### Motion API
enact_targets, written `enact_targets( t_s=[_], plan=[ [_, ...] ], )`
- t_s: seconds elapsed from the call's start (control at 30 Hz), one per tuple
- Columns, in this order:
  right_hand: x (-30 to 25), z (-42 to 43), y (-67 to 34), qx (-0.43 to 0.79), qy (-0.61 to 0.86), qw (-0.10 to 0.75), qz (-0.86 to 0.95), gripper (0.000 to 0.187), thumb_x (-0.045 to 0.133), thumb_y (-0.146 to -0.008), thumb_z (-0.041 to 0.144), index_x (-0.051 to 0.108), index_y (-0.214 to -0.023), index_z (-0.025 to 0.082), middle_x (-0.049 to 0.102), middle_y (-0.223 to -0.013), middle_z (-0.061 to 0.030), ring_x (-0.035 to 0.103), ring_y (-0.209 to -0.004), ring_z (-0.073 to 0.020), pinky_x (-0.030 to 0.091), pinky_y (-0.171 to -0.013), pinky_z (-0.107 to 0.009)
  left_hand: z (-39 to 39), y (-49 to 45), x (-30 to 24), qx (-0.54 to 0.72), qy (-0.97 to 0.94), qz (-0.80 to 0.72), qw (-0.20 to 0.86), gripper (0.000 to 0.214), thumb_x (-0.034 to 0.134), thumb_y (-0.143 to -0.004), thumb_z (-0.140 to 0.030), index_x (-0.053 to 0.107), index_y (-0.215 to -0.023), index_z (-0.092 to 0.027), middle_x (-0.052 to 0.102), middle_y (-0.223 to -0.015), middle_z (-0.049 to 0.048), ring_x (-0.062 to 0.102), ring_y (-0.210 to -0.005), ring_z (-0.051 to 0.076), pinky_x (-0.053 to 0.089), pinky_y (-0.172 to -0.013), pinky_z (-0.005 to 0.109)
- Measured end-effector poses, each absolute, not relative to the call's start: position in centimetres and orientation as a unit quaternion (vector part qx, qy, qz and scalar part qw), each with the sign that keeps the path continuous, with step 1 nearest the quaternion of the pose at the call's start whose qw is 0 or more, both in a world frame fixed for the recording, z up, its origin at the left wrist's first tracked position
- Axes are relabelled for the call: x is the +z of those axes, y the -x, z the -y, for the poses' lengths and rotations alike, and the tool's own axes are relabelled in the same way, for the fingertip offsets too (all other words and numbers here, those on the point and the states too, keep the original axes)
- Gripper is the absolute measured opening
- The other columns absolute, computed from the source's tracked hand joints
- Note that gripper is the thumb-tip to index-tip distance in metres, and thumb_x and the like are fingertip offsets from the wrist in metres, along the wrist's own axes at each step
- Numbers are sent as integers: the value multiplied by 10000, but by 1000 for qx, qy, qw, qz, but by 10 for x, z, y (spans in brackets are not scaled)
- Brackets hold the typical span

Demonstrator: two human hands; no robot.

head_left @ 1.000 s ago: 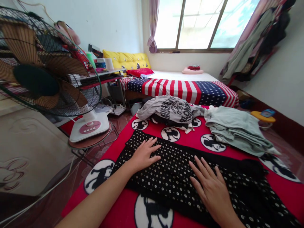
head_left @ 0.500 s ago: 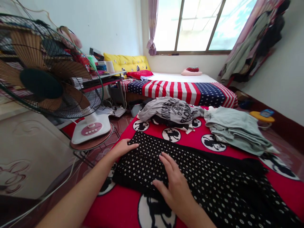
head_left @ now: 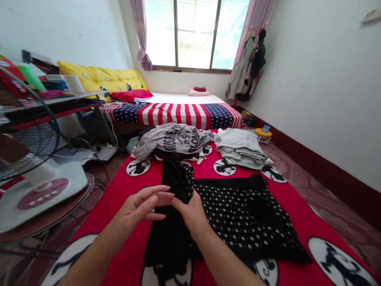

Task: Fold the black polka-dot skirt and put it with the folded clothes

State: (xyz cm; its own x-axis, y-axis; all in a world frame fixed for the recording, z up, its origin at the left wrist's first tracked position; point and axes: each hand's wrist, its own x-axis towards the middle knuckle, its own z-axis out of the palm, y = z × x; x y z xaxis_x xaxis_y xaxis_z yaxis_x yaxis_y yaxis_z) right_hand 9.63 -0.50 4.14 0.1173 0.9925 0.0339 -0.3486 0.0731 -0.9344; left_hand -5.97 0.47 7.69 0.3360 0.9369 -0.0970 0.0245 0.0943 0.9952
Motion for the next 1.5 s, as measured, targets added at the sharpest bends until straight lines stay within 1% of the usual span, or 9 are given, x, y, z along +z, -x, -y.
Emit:
enact_targets(
  t_s=[0.13,0.33,0.47,0.6,0.8,1.0,1.17,1.37,1.5],
  plan=[
    [63,11,-171,485,489,619,377,451,803,-623,323,662,-1025,178,738,-1004,-49,681,-969,-274,522,-907,-436,-12,29,76,444,-614,-418,501,346,652,-791,-483,706,-1006,-218,741,-989,82,687,-981,276,595,-820,414],
    [66,39,-282,358,614,596,375,509,822,-599,386,665,-1043,190,736,-1029,-63,687,-958,-288,549,-848,-418,-14,-35,56,433,-736,-361,376,270,550,-895,-347,672,-1118,-258,667,-1194,45,605,-1141,223,502,-994,371],
    [38,51,-328,313,679,568,344,471,795,-603,416,676,-988,173,735,-1025,-97,691,-931,-306,551,-830,-435,-12,-78,37,373,-813,-306,327,358,479,-940,-324,578,-1282,-279,549,-1372,55,504,-1276,218,413,-1089,388],
    [3,55,-360,265,716,531,367,495,746,-617,422,655,-1015,143,726,-1008,-132,683,-927,-305,538,-836,-448,-13,-111,15,271,-885,-300,231,531,514,-913,-418,420,-1424,-309,377,-1522,70,289,-1425,285,245,-1161,535],
    [17,67,-343,-113,797,337,489,578,568,-803,333,481,-1347,159,539,-1345,-179,501,-1230,-348,416,-986,-550,-13,-130,-7,181,-918,-323,143,817,695,-698,-605,408,-1423,-361,289,-1564,97,222,-1438,362,162,-1144,610],
    [22,48,-303,-109,721,206,652,483,414,-953,446,428,-1408,285,409,-1495,-50,306,-1406,-269,237,-1123,-585,-13,-130,-6,168,-918,-331,143,804,663,-703,-641,397,-1421,-396,290,-1566,78,223,-1442,337,147,-1152,587],
    [-22,31,-320,-46,782,114,611,508,315,-979,472,365,-1453,298,287,-1558,-33,232,-1440,-275,274,-1073,-645,-20,-114,-12,180,-911,-333,164,767,637,-742,-629,402,-1425,-370,273,-1575,50,200,-1452,317,158,-1166,564],
    [-27,32,-324,-55,777,142,611,486,318,-979,465,384,-1438,318,322,-1544,-37,253,-1432,-270,279,-1068,-640,-29,-88,-35,293,-824,-427,231,718,568,-833,-569,371,-1453,-266,185,-1596,103,169,-1456,333,250,-1142,554],
    [-27,36,-323,-114,748,239,609,429,363,-969,446,577,-1263,217,548,-1365,-104,448,-1298,-289,309,-1061,-594,-34,-79,-39,407,-684,-492,354,717,595,-837,-489,367,-1440,-175,502,-1370,186,512,-1247,316,458,-992,479]
  ],
)
